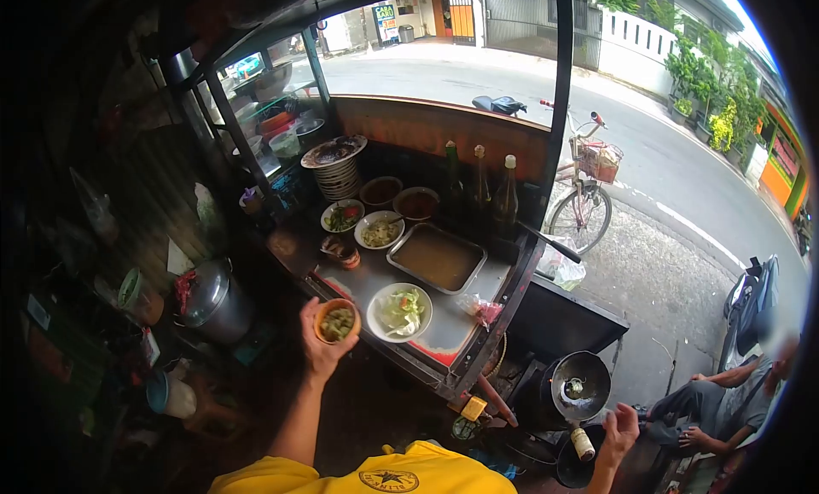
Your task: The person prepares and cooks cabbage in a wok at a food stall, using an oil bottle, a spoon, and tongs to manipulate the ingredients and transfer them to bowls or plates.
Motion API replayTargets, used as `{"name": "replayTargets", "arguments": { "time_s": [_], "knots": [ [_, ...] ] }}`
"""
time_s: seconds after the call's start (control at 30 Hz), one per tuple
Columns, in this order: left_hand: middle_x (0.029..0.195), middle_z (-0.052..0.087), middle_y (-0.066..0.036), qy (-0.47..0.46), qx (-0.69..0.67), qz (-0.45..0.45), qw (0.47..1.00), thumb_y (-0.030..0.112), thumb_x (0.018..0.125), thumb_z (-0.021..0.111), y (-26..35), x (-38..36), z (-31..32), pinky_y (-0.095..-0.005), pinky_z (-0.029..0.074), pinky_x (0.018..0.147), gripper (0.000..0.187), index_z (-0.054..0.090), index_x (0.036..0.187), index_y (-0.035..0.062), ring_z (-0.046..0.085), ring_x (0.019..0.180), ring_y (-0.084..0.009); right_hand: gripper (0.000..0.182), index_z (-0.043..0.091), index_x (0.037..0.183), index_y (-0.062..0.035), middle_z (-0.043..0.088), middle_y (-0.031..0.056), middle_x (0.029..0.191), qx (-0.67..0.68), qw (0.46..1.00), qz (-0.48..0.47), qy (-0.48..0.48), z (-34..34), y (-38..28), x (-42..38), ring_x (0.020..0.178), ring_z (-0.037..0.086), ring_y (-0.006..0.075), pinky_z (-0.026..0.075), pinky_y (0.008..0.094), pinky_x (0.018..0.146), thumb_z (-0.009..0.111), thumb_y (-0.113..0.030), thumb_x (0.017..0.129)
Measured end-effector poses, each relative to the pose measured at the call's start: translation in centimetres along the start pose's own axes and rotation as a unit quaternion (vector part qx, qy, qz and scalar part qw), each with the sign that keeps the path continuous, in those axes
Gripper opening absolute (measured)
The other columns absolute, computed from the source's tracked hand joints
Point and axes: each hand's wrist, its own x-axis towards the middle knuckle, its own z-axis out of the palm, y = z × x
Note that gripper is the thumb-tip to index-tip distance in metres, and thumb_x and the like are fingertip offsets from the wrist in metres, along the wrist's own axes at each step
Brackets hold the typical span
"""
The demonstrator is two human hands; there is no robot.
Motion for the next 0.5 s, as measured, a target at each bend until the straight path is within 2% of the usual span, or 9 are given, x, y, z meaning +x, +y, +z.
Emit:
{"name": "replayTargets", "arguments": {
  "time_s": [0.07, 0.1, 0.13, 0.2, 0.27, 0.33, 0.4, 0.47, 0.5],
  "knots": [
    [0.12, 0.051, -0.013, -0.072, -0.037, -0.004, 0.997, 0.009, 0.06, 0.087, 0.9, -2.9, 3.1, -0.035, 0.044, 0.098, 0.093, 0.031, 0.134, 0.0018, 0.054, 0.111, -0.0224, 0.02, 0.061, 0.101, -0.002, 0.058, 0.0009, 0.087, 0.047, 0.988, -0.021, -0.146, 4.4, -2.6, 0.0, 0.075, 0.056, 0.0079, 0.046, 0.0202, 0.064, 0.066, 0.004, 0.081],
    [0.121, 0.051, -0.014, -0.123, -0.052, 0.006, 0.991, 0.01, 0.061, 0.087, 1.4, -4.1, 4.6, -0.0346, 0.044, 0.099, 0.093, 0.031, 0.135, 0.0013, 0.054, 0.112, -0.0218, 0.022, 0.062, 0.1, -0.0019, 0.06, 0.0031, 0.09, 0.019, 0.978, -0.079, -0.193, 6.5, -4.5, -0.1, 0.078, 0.058, 0.0101, 0.048, 0.0223, 0.067, 0.067, 0.004, 0.08],
    [0.122, 0.052, -0.014, -0.15, -0.1, -0.023, 0.983, 0.012, 0.062, 0.087, 2.2, -5.7, 6.5, -0.0343, 0.043, 0.1, 0.093, 0.03, 0.135, 0.0009, 0.054, 0.114, -0.021, 0.023, 0.063, 0.099, -0.0018, 0.062, 0.0053, 0.092, -0.01, 0.962, -0.135, -0.238, 8.4, -6.5, -0.1, 0.08, 0.06, 0.0124, 0.05, 0.0243, 0.07, 0.069, 0.004, 0.078],
    [0.123, 0.052, -0.013, -0.207, -0.093, -0.014, 0.974, 0.015, 0.062, 0.088, 3.2, -8.2, 9.4, -0.0341, 0.042, 0.101, 0.098, 0.027, 0.138, 0.0009, 0.053, 0.116, -0.0219, 0.027, 0.064, 0.101, -0.003, 0.064, 0.009, 0.098, -0.032, 0.931, -0.208, -0.298, 11.2, -10.9, -0.3, 0.085, 0.063, 0.0184, 0.052, 0.0291, 0.075, 0.072, 0.001, 0.075],
    [0.128, 0.046, -0.012, -0.276, -0.1, -0.104, 0.95, 0.011, 0.059, 0.088, 5.1, -9.8, 11.3, -0.0342, 0.037, 0.105, 0.101, 0.026, 0.138, 0.0026, 0.048, 0.121, -0.0205, 0.028, 0.065, 0.102, -0.0044, 0.065, 0.0108, 0.099, -0.071, 0.899, -0.232, -0.366, 12.7, -14.5, -0.2, 0.089, 0.065, 0.025, 0.053, 0.0328, 0.077, 0.074, -0.005, 0.075],
    [0.127, 0.047, -0.012, -0.304, -0.081, -0.093, 0.945, 0.011, 0.059, 0.089, 6.6, -10.7, 12.6, -0.034, 0.038, 0.104, 0.103, 0.024, 0.139, 0.0033, 0.049, 0.119, -0.0214, 0.028, 0.064, 0.103, -0.0015, 0.065, 0.0129, 0.101, -0.125, 0.83, -0.307, -0.449, 12.8, -15.3, 0.7, 0.084, 0.067, 0.0245, 0.054, 0.0327, 0.074, 0.074, -0.009, 0.078],
    [0.125, 0.048, -0.013, -0.328, -0.11, -0.075, 0.935, 0.012, 0.057, 0.089, 6.0, -11.6, 13.6, -0.0341, 0.038, 0.104, 0.107, 0.022, 0.139, 0.0005, 0.048, 0.119, -0.0216, 0.03, 0.065, 0.103, -0.002, 0.064, 0.0135, 0.099, -0.198, 0.77, -0.258, -0.549, 12.2, -16.3, 0.9, 0.085, 0.067, 0.027, 0.054, 0.0339, 0.072, 0.075, -0.014, 0.078],
    [0.125, 0.047, -0.013, -0.334, -0.035, -0.023, 0.942, 0.01, 0.055, 0.089, 6.5, -11.6, 14.1, -0.0336, 0.038, 0.104, 0.107, 0.022, 0.138, -0.002, 0.048, 0.12, -0.0221, 0.029, 0.064, 0.103, -0.0014, 0.063, 0.0134, 0.094, -0.2, 0.738, -0.255, -0.592, 12.0, -16.4, 0.5, 0.084, 0.067, 0.027, 0.054, 0.0352, 0.069, 0.074, -0.014, 0.079],
    [0.125, 0.047, -0.013, -0.324, -0.071, -0.047, 0.942, 0.009, 0.055, 0.088, 6.9, -11.8, 14.5, -0.0341, 0.038, 0.105, 0.106, 0.023, 0.138, -0.0015, 0.048, 0.121, -0.0223, 0.028, 0.064, 0.103, -0.0007, 0.063, 0.0136, 0.093, -0.215, 0.739, -0.246, -0.589, 11.8, -16.2, 0.0, 0.082, 0.067, 0.0276, 0.053, 0.0354, 0.068, 0.073, -0.013, 0.08]
  ]
}}
